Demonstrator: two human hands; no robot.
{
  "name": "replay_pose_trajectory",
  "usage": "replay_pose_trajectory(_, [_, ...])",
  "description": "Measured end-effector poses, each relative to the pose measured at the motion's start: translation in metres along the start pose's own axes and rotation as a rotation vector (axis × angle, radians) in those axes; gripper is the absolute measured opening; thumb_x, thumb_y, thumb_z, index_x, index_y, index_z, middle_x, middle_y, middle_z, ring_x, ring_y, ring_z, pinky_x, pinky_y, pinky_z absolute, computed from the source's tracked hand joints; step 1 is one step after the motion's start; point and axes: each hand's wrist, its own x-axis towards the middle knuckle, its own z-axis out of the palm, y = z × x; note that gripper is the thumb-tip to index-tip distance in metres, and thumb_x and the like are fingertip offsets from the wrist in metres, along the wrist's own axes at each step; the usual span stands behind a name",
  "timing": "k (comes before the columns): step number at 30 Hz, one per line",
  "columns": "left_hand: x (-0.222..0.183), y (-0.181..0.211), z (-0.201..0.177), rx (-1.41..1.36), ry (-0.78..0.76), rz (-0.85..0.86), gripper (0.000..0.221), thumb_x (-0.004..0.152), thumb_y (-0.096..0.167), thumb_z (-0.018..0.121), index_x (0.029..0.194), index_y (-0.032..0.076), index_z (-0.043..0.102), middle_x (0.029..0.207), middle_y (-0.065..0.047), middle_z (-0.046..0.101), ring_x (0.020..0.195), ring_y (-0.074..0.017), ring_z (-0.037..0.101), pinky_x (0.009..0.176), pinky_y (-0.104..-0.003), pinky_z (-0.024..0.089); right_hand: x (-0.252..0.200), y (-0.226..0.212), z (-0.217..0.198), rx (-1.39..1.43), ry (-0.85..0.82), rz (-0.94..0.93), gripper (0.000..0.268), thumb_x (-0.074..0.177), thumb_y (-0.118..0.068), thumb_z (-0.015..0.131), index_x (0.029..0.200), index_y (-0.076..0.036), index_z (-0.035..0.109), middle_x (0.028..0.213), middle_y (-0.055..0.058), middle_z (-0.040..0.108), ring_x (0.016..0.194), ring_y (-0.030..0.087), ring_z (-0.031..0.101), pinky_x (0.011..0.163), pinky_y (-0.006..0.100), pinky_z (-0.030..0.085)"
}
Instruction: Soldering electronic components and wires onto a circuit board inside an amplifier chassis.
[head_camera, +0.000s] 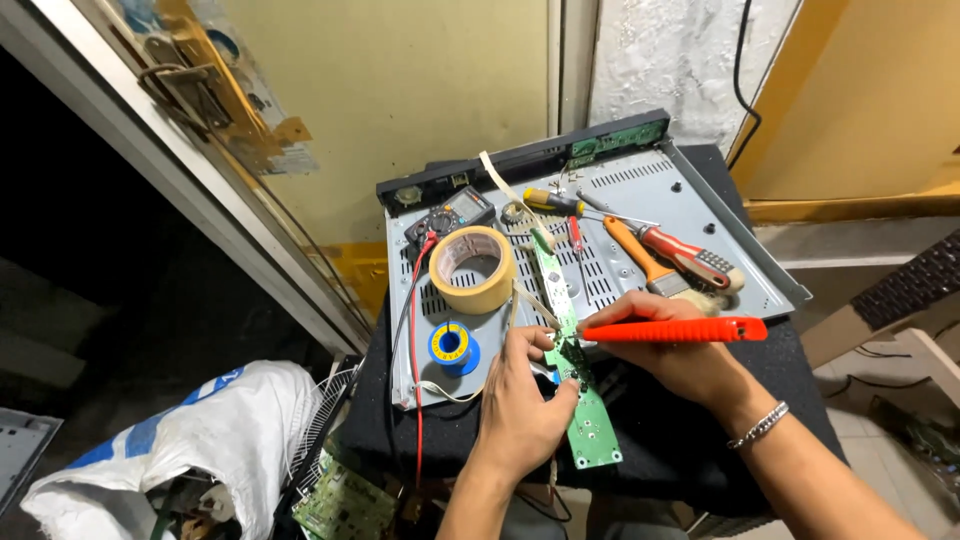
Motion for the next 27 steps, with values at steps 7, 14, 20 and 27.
replay_pose_trajectory(7, [0.001,0.001,-0.001,0.001,-0.007,-0.013,0.043,0.076,0.023,0.067,0.113,0.016,0.048,0.124,0.001,0.064,0.105,-0.0239,0.059,0.095,-0.041,0.045,0.005,0.013,-0.002,0.089,0.011,-0.069,0.019,0.085,-0.015,0.077,0.1,-0.006,0.081,0.098,0.007,0.081,0.093,0.016,0.075,0.087,0.028,0.059])
replay_pose_trajectory(14, [0.001,-0.002,0.001,-0.012,-0.002,0.028,0.041,0.076,0.023,0.069,0.11,0.016,0.048,0.122,0.001,0.066,0.103,-0.0227,0.061,0.096,-0.04,0.045,0.012,0.023,0.003,0.456,0.223,0.142,0.019,0.074,0.01,0.075,0.092,0.007,0.07,0.088,0.019,0.076,0.077,0.03,0.076,0.075,0.037,0.065])
replay_pose_trajectory(20, [0.001,-0.007,0.003,-0.007,0.016,0.079,0.043,0.075,0.02,0.069,0.112,0.014,0.047,0.121,-0.001,0.062,0.102,-0.0247,0.059,0.096,-0.042,0.044,0.006,-0.014,0.003,0.492,0.358,0.122,0.019,0.081,0.012,0.065,0.099,0.007,0.065,0.096,0.026,0.077,0.093,0.035,0.078,0.085,0.039,0.065])
replay_pose_trajectory(27, [0.0,-0.005,0.001,-0.009,0.024,0.08,0.042,0.077,0.02,0.07,0.112,0.014,0.048,0.122,-0.001,0.062,0.102,-0.0244,0.06,0.095,-0.041,0.045,0.002,-0.003,0.0,0.09,0.118,0.025,0.02,0.083,-0.015,0.077,0.1,-0.003,0.079,0.102,0.008,0.08,0.095,0.016,0.072,0.088,0.027,0.057])
